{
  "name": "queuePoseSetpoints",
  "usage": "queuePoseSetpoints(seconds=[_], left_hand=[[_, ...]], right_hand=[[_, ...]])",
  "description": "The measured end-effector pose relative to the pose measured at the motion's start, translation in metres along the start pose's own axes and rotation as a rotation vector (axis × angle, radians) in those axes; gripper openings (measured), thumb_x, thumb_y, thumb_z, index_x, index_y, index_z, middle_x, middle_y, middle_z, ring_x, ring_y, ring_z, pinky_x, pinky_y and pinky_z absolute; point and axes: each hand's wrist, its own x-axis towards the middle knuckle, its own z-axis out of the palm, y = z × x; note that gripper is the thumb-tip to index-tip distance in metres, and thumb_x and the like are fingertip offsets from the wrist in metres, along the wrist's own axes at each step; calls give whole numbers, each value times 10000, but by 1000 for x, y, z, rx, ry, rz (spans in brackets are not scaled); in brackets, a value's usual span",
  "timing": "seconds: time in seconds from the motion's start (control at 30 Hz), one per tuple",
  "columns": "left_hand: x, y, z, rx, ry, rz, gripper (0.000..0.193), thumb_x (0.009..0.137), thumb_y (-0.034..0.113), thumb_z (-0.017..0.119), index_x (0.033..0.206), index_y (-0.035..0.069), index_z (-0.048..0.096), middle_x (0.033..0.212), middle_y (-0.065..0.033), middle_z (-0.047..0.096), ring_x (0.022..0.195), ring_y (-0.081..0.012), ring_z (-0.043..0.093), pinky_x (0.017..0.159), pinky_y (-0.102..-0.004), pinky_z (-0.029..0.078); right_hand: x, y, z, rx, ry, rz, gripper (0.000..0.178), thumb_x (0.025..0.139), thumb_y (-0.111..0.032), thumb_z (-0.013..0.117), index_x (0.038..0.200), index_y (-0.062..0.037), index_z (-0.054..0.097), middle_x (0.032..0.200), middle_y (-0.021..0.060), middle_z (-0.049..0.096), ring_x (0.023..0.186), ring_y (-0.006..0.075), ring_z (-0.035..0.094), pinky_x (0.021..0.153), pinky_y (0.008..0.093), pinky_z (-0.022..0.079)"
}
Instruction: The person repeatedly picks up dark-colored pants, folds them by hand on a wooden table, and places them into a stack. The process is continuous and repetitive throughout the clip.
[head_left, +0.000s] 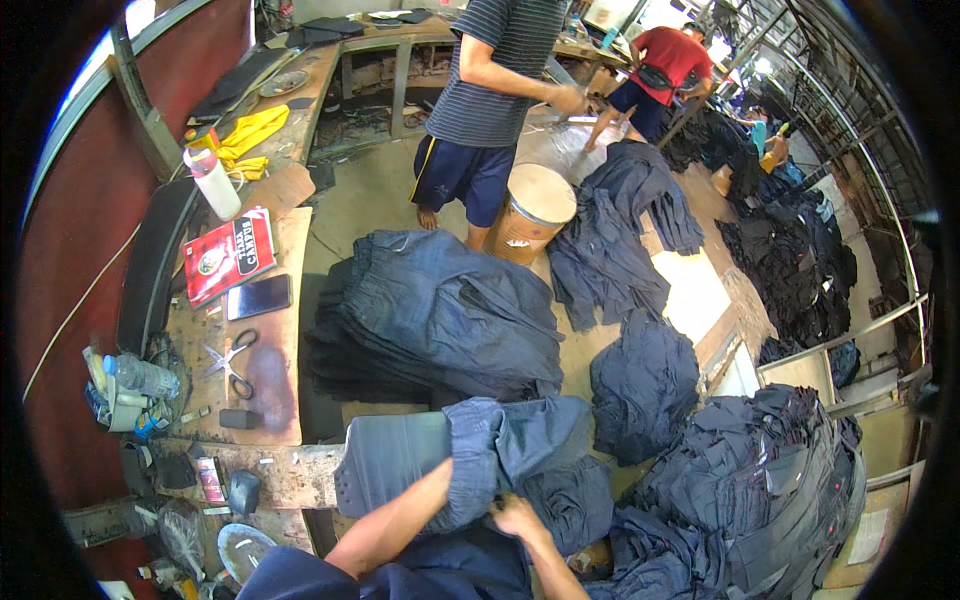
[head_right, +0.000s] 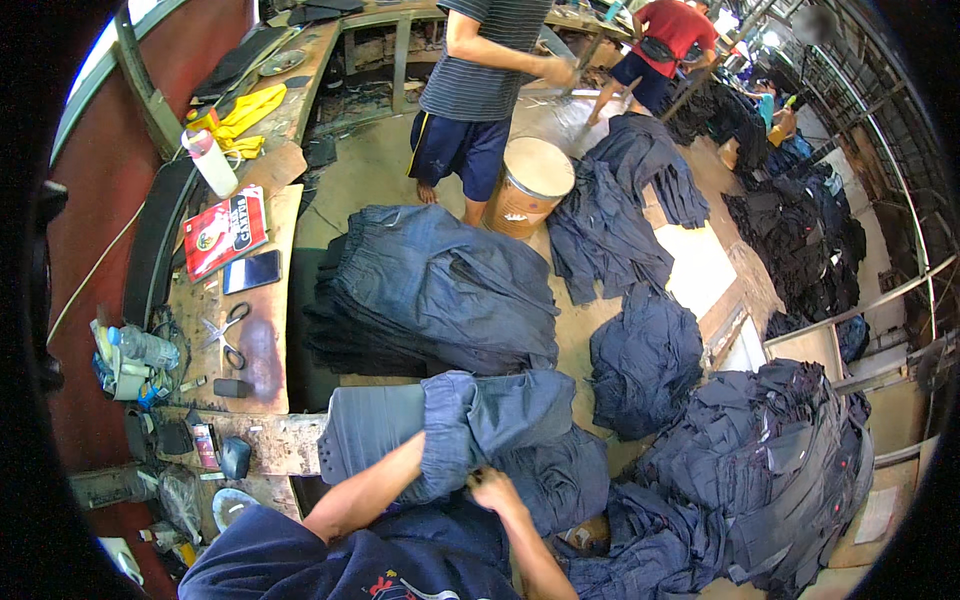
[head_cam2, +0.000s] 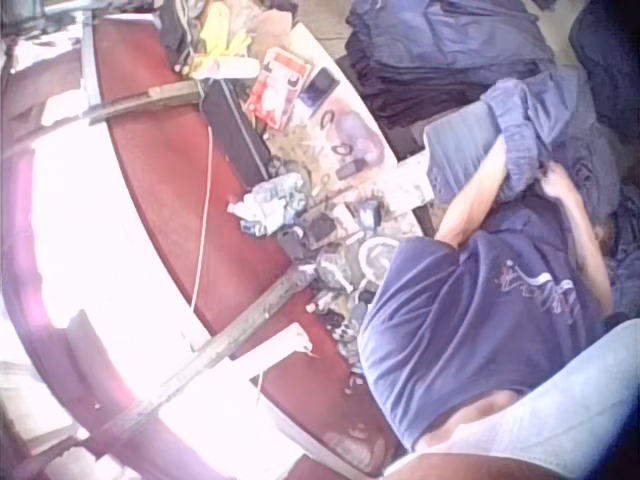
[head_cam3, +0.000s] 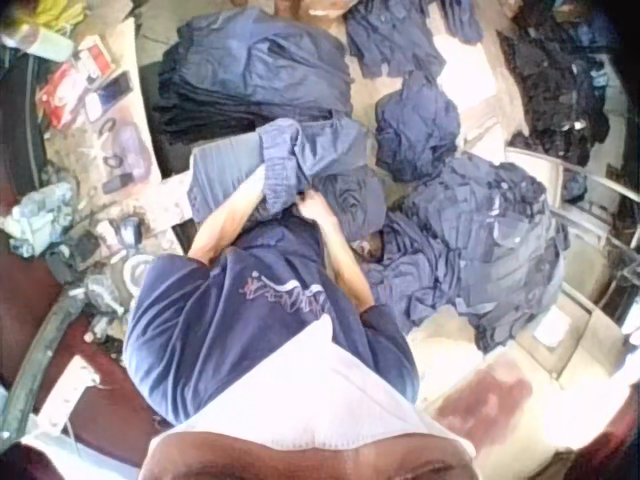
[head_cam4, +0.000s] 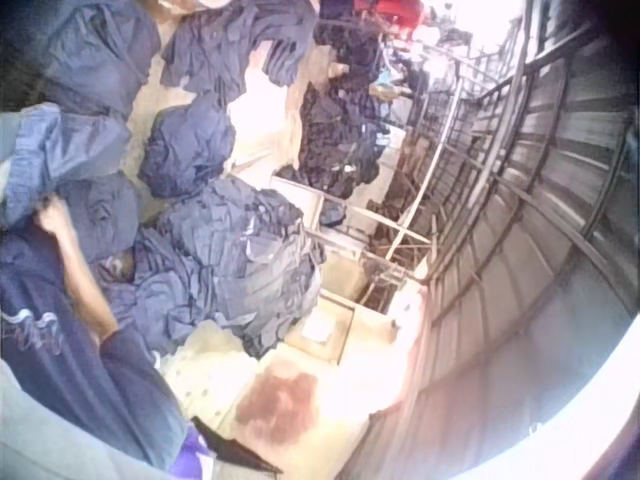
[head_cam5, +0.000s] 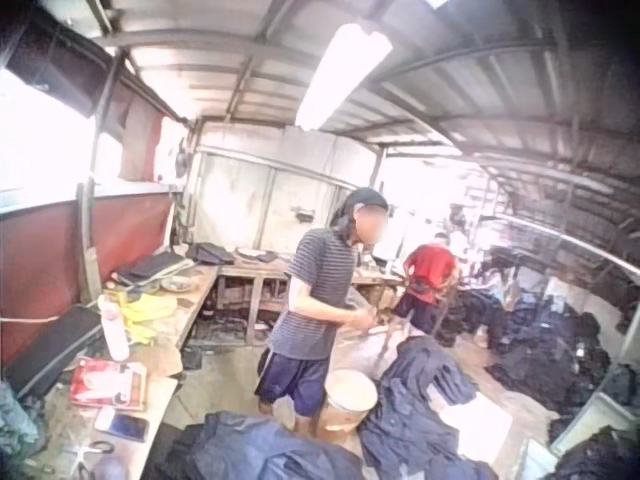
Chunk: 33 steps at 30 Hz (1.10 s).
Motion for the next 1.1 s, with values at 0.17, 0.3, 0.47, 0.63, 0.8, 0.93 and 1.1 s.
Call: queuePoseSetpoints(seconds=[0.17, 0.3, 0.47, 0.63, 0.8, 0.93, 1.1], left_hand=[[-41, 86, -18, 476, 433, 42, 308, 1105, 166, 555, 1350, 19, 671, 1273, -82, 721, 1100, -192, 695, 1008, -371, 577], [-105, 142, -54, 804, 214, 429, 398, 1077, 120, 599, 1457, 3, 602, 1416, -83, 668, 1273, -205, 629, 1166, -355, 469], [-165, 161, -88, 1286, 573, 592, 379, 989, 154, 689, 1343, 21, 695, 1361, -134, 711, 1256, -249, 649, 1137, -365, 481], [-187, 187, -75, 1840, 692, 563, 329, 904, 256, 741, 1122, 11, 769, 1158, -151, 779, 1111, -329, 697, 1028, -396, 528], [-211, 197, -80, 2003, 739, -16, 398, 921, 223, 757, 1247, -5, 728, 1342, -149, 728, 1237, -269, 653, 1110, -403, 491], [-270, 172, -60, 1880, 762, 218, 382, 938, 190, 746, 1262, -10, 720, 1344, -162, 723, 1245, -271, 650, 1114, -399, 488], [-290, 114, 80, 1418, 1706, 214, 415, 948, 91, 715, 1351, 8, 665, 1351, -220, 691, 1250, -367, 656, 1130, -423, 480]], right_hand=[[-2, -52, 39, -80, -209, -164, 436, 1003, -302, 531, 1036, 78, 741, 1120, 365, 710, 1101, 515, 697, 986, 565, 553], [-13, -95, 21, -204, -363, -114, 447, 999, -313, 539, 1018, 81, 748, 1097, 353, 722, 1075, 505, 712, 967, 553, 565], [-25, -146, -7, -276, -537, -345, 428, 1020, -344, 551, 1033, 45, 729, 1084, 323, 742, 1033, 480, 734, 913, 568, 588], [-35, -160, -33, -108, -493, -404, 485, 1067, -440, 553, 1217, -5, 705, 1137, 284, 748, 1072, 471, 723, 959, 549, 569], [-34, -130, -74, -17, -463, -408, 648, 1054, -505, 588, 1534, -73, 534, 1202, 252, 753, 1136, 440, 718, 994, 507, 559], [-18, -81, -129, -1, -479, -412, 671, 1038, -511, 621, 1541, -76, 536, 1235, 214, 758, 1148, 427, 722, 1014, 477, 555], [51, -3, -219, -20, -91, -495, 608, 993, -390, 728, 1467, -29, 609, 1401, 206, 693, 1220, 375, 710, 1022, 452, 549]])
